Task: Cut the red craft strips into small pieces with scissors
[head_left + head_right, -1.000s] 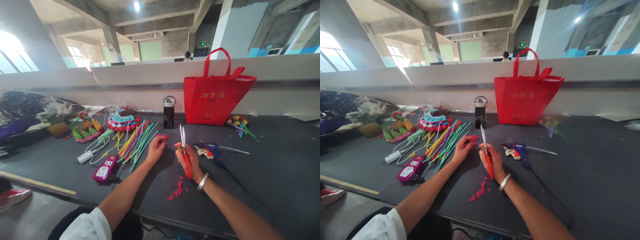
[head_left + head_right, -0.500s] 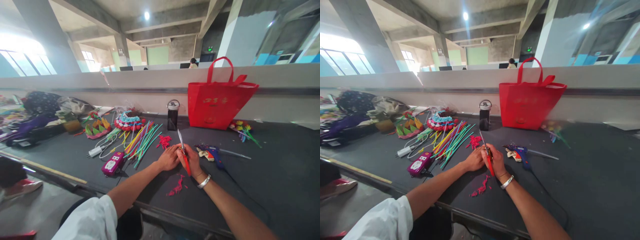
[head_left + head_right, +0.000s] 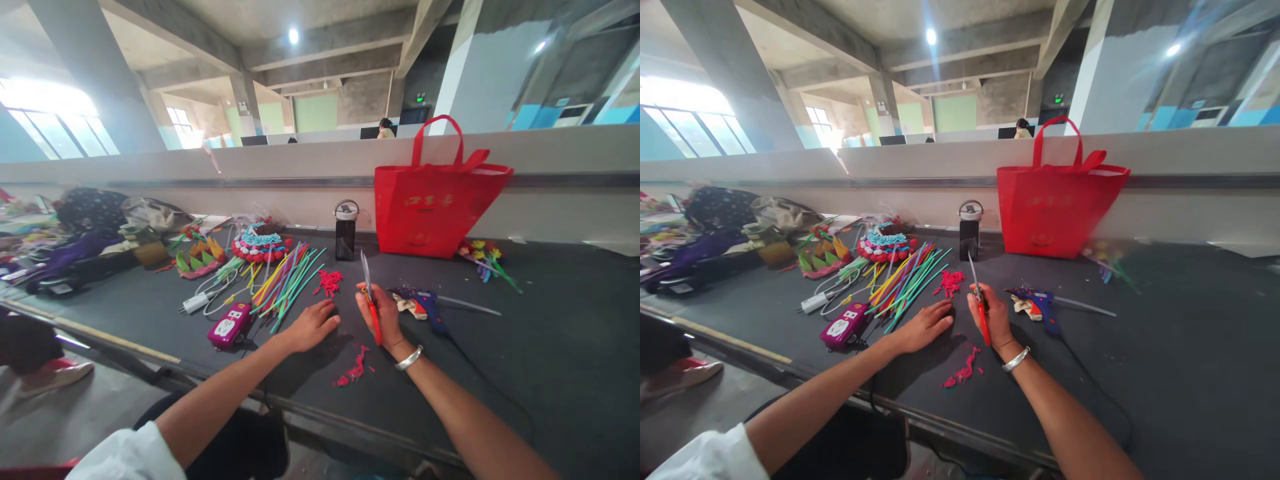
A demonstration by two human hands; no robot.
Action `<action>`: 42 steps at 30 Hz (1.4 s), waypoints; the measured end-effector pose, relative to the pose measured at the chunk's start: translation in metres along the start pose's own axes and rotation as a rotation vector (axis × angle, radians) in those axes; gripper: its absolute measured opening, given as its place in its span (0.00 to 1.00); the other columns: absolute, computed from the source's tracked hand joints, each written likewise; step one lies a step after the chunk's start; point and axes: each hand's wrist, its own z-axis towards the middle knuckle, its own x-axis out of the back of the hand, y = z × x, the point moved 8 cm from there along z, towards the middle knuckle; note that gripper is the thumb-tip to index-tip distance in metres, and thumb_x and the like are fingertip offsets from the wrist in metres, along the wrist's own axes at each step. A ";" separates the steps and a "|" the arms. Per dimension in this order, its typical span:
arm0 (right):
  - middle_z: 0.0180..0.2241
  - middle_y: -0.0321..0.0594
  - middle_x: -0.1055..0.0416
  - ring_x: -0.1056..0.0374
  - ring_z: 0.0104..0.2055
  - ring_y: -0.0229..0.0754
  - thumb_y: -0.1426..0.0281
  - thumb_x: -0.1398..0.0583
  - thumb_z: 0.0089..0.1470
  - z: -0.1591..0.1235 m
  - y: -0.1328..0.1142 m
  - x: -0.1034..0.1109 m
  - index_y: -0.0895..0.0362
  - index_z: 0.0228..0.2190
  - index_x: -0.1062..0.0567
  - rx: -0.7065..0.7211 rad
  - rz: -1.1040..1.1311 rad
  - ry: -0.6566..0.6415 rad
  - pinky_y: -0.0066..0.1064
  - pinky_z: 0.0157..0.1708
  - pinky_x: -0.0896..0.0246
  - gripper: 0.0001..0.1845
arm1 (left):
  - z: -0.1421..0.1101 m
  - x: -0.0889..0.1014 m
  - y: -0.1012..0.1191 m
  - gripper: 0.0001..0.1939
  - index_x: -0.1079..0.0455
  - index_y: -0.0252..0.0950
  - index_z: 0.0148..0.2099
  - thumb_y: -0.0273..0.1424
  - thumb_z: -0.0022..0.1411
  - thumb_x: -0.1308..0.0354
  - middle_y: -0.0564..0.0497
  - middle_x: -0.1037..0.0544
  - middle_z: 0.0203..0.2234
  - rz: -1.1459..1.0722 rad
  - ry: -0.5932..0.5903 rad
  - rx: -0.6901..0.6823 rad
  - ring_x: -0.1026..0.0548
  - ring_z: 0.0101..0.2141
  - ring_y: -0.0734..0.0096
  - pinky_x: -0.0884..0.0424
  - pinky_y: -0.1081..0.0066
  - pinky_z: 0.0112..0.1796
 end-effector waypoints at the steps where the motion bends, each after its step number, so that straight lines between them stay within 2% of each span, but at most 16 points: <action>1: 0.33 0.38 0.25 0.30 0.30 0.39 0.63 0.45 0.59 0.000 0.002 0.000 0.54 0.41 0.29 -0.009 0.006 -0.004 0.31 0.35 0.34 0.11 | 0.003 -0.004 0.000 0.32 0.40 0.31 0.63 0.48 0.68 0.59 0.34 0.41 0.63 0.041 0.009 0.000 0.44 0.63 0.52 0.47 0.50 0.60; 3: 0.33 0.38 0.25 0.30 0.29 0.38 0.63 0.45 0.59 0.000 0.007 -0.002 0.54 0.41 0.29 -0.036 0.014 -0.011 0.30 0.34 0.34 0.11 | 0.004 -0.013 0.010 0.33 0.41 0.32 0.63 0.50 0.66 0.56 0.33 0.43 0.64 0.071 0.003 -0.059 0.45 0.64 0.49 0.49 0.48 0.60; 4: 0.32 0.38 0.25 0.30 0.29 0.38 0.63 0.45 0.59 0.000 0.009 -0.002 0.55 0.41 0.29 -0.053 0.015 -0.016 0.30 0.34 0.34 0.11 | 0.003 -0.018 0.021 0.32 0.41 0.33 0.63 0.49 0.66 0.56 0.35 0.41 0.63 0.053 -0.024 -0.130 0.44 0.63 0.50 0.48 0.50 0.60; 6: 0.31 0.37 0.25 0.30 0.28 0.38 0.62 0.45 0.60 0.000 0.015 -0.004 0.55 0.40 0.28 -0.094 0.018 -0.024 0.30 0.33 0.34 0.12 | 0.000 -0.022 0.042 0.26 0.37 0.37 0.61 0.44 0.69 0.57 0.39 0.34 0.59 -0.019 -0.074 -0.284 0.36 0.60 0.57 0.42 0.58 0.58; 8: 0.30 0.36 0.26 0.31 0.27 0.38 0.61 0.45 0.59 0.000 0.018 -0.005 0.55 0.40 0.28 -0.130 0.024 -0.027 0.30 0.33 0.35 0.12 | 0.004 -0.015 0.046 0.21 0.33 0.37 0.56 0.40 0.70 0.58 0.42 0.26 0.51 -0.071 -0.043 -0.335 0.29 0.52 0.63 0.37 0.65 0.53; 10: 0.29 0.36 0.27 0.31 0.26 0.38 0.61 0.45 0.59 0.000 0.019 -0.005 0.55 0.40 0.28 -0.143 0.031 -0.023 0.29 0.32 0.35 0.13 | 0.017 -0.001 0.028 0.19 0.30 0.36 0.53 0.37 0.70 0.57 0.43 0.23 0.44 -0.054 0.076 -0.252 0.26 0.46 0.63 0.33 0.66 0.48; 12: 0.28 0.36 0.27 0.32 0.26 0.37 0.61 0.45 0.59 0.001 0.018 -0.005 0.55 0.39 0.28 -0.136 0.030 -0.025 0.29 0.31 0.36 0.12 | 0.032 0.011 0.002 0.16 0.29 0.35 0.52 0.33 0.67 0.52 0.42 0.24 0.43 0.017 0.200 -0.167 0.27 0.45 0.61 0.34 0.63 0.48; 15: 0.25 0.35 0.29 0.35 0.24 0.36 0.62 0.45 0.59 0.001 0.014 -0.005 0.56 0.39 0.28 -0.104 0.013 -0.035 0.28 0.29 0.37 0.12 | 0.047 0.015 -0.032 0.14 0.27 0.35 0.49 0.28 0.61 0.46 0.41 0.25 0.41 0.116 0.261 -0.125 0.28 0.42 0.59 0.33 0.60 0.46; 18: 0.27 0.36 0.28 0.34 0.24 0.36 0.63 0.45 0.59 0.002 0.012 -0.004 0.56 0.39 0.28 -0.081 0.009 -0.025 0.28 0.29 0.37 0.12 | 0.049 0.016 -0.050 0.12 0.25 0.35 0.41 0.22 0.59 0.48 0.44 0.26 0.36 0.067 0.279 -0.116 0.28 0.39 0.63 0.32 0.63 0.44; 23: 0.30 0.37 0.26 0.32 0.27 0.38 0.63 0.44 0.59 0.001 0.012 -0.006 0.55 0.40 0.28 -0.050 0.001 -0.031 0.29 0.31 0.35 0.11 | 0.041 0.022 -0.058 0.11 0.27 0.33 0.39 0.21 0.57 0.49 0.45 0.25 0.36 -0.085 0.289 -0.112 0.27 0.39 0.66 0.32 0.67 0.43; 26: 0.32 0.39 0.25 0.30 0.28 0.38 0.64 0.44 0.59 0.000 0.011 -0.008 0.55 0.41 0.28 -0.016 0.001 -0.036 0.30 0.33 0.34 0.11 | 0.041 0.024 -0.061 0.12 0.27 0.33 0.40 0.21 0.56 0.48 0.46 0.25 0.36 -0.068 0.267 -0.077 0.27 0.39 0.66 0.31 0.67 0.42; 30: 0.35 0.40 0.25 0.29 0.30 0.39 0.64 0.45 0.59 0.000 0.009 -0.008 0.55 0.41 0.28 0.021 -0.005 -0.039 0.31 0.35 0.33 0.11 | 0.045 0.024 -0.058 0.15 0.25 0.35 0.42 0.21 0.54 0.49 0.46 0.24 0.38 -0.021 0.175 -0.107 0.27 0.42 0.65 0.32 0.67 0.45; 34: 0.37 0.41 0.24 0.28 0.31 0.39 0.65 0.45 0.59 0.000 0.008 -0.010 0.55 0.41 0.28 0.022 0.003 -0.054 0.31 0.36 0.32 0.11 | 0.050 0.024 -0.055 0.15 0.24 0.35 0.39 0.21 0.53 0.49 0.45 0.24 0.37 0.037 0.105 -0.095 0.27 0.41 0.64 0.32 0.68 0.44; 39: 0.37 0.41 0.24 0.28 0.32 0.39 0.65 0.45 0.58 0.000 0.008 -0.010 0.55 0.40 0.28 0.021 0.013 -0.057 0.32 0.36 0.32 0.10 | 0.056 0.022 -0.055 0.09 0.26 0.36 0.29 0.23 0.52 0.47 0.45 0.25 0.30 0.059 0.124 -0.021 0.28 0.34 0.64 0.32 0.68 0.39; 42: 0.37 0.41 0.24 0.28 0.31 0.39 0.65 0.44 0.58 0.001 0.008 -0.009 0.55 0.41 0.28 0.011 0.009 -0.057 0.31 0.36 0.32 0.11 | 0.052 0.024 -0.057 0.07 0.28 0.36 0.27 0.23 0.50 0.46 0.46 0.26 0.27 0.046 0.169 0.025 0.29 0.31 0.65 0.33 0.69 0.36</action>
